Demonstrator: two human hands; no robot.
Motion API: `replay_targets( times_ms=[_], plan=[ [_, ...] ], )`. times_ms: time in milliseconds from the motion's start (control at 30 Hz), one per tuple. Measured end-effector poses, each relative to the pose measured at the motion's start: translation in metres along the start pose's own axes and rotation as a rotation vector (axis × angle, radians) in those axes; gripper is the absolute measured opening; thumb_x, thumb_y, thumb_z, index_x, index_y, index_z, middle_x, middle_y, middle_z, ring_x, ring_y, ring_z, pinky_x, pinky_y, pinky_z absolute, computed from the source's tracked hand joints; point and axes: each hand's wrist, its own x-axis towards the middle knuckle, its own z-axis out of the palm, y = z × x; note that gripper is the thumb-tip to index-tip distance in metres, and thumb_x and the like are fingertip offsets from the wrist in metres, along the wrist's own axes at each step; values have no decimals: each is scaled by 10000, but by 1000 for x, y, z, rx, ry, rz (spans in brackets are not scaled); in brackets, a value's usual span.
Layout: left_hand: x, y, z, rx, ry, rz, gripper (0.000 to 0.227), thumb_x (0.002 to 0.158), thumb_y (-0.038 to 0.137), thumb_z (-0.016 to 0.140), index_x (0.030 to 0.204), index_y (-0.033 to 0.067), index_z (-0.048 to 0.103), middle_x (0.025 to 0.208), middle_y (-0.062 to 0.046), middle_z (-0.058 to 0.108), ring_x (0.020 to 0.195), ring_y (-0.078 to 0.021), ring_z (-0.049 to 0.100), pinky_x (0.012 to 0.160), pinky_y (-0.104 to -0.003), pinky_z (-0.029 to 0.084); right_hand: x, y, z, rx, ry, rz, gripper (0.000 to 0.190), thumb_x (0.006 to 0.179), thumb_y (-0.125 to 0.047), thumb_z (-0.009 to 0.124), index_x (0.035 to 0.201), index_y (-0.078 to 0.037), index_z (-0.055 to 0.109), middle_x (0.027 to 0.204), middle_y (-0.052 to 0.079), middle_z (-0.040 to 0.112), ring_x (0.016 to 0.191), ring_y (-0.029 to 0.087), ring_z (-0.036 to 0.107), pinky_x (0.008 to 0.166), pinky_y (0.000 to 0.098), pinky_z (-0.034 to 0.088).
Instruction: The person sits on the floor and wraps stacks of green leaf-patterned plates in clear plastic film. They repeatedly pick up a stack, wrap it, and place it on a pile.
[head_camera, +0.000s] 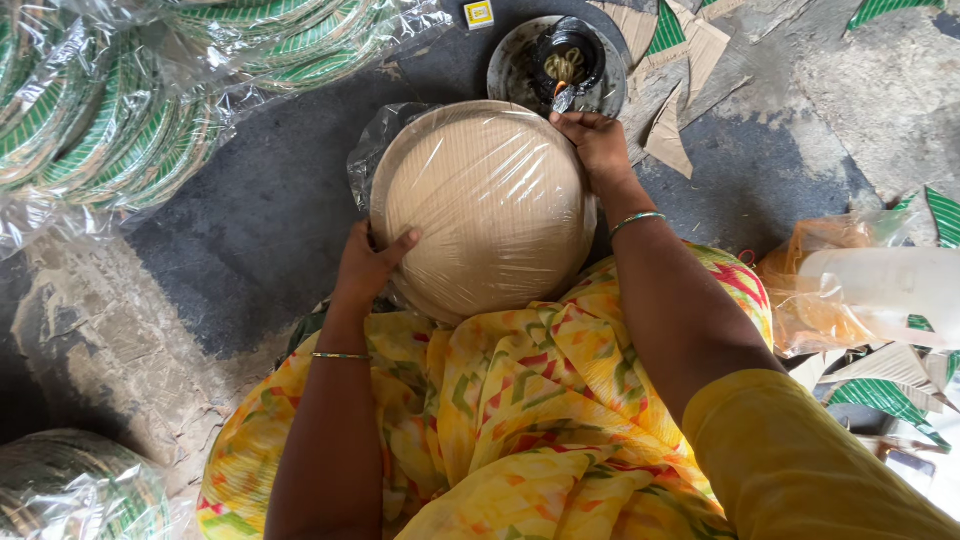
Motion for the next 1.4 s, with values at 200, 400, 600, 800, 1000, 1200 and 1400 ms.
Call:
replay_targets(
  times_ms=[200,400,600,800,1000,1200,1400],
  plan=[
    [6,0,-11,-36,83,-32,932,765,563,787,1413,-37,491,1237,-200,648,1110,-302,661,926,-433,548,-13,-24,1,-50,-199,-140,112,939,-147,787,1004,-56,777,927,39,762,761,77,675,668,227,564],
    [-4,-8,-58,-310,1,351,1037,688,523,871,1488,50,412,1370,-128,582,1278,-271,562,1077,-418,456,-62,-67,3,5,-869,-309,274,898,-69,840,1065,-73,622,930,24,693,806,81,663,667,231,531],
    [-26,5,-60,-349,-89,472,1083,588,429,965,1443,36,428,1327,-95,601,1282,-258,565,1098,-418,460,-115,-89,27,-76,-930,-393,281,962,-135,774,1190,-55,630,1088,9,653,995,88,612,906,263,519],
    [-89,63,-58,-10,169,779,1046,504,510,992,1295,83,459,1195,-70,620,1135,-254,595,1030,-459,476,-128,-98,14,-267,-729,-543,425,1058,-395,609,1244,-15,643,1172,60,672,1081,136,626,974,310,522],
    [-175,97,-52,1154,879,1437,365,936,428,674,1185,163,643,1099,-53,607,1018,-267,575,1037,-499,371,-190,-120,36,207,-562,-172,838,978,-663,484,1562,-77,353,1501,130,494,1282,272,570,1030,516,496],
    [-173,98,-29,1256,944,1515,320,1121,283,532,1411,217,651,1393,43,601,1229,-165,558,1179,-403,312,-231,-117,98,479,-561,-106,675,886,-264,666,1482,-81,406,1245,131,613,1061,306,644,759,493,561],
    [-145,83,-18,997,864,1481,332,1137,222,541,1463,226,606,1552,2,520,1402,-234,489,1234,-494,282,-159,-177,148,406,-305,-277,295,894,-80,635,1153,-90,496,969,135,641,741,292,723,518,454,652]
  ],
)
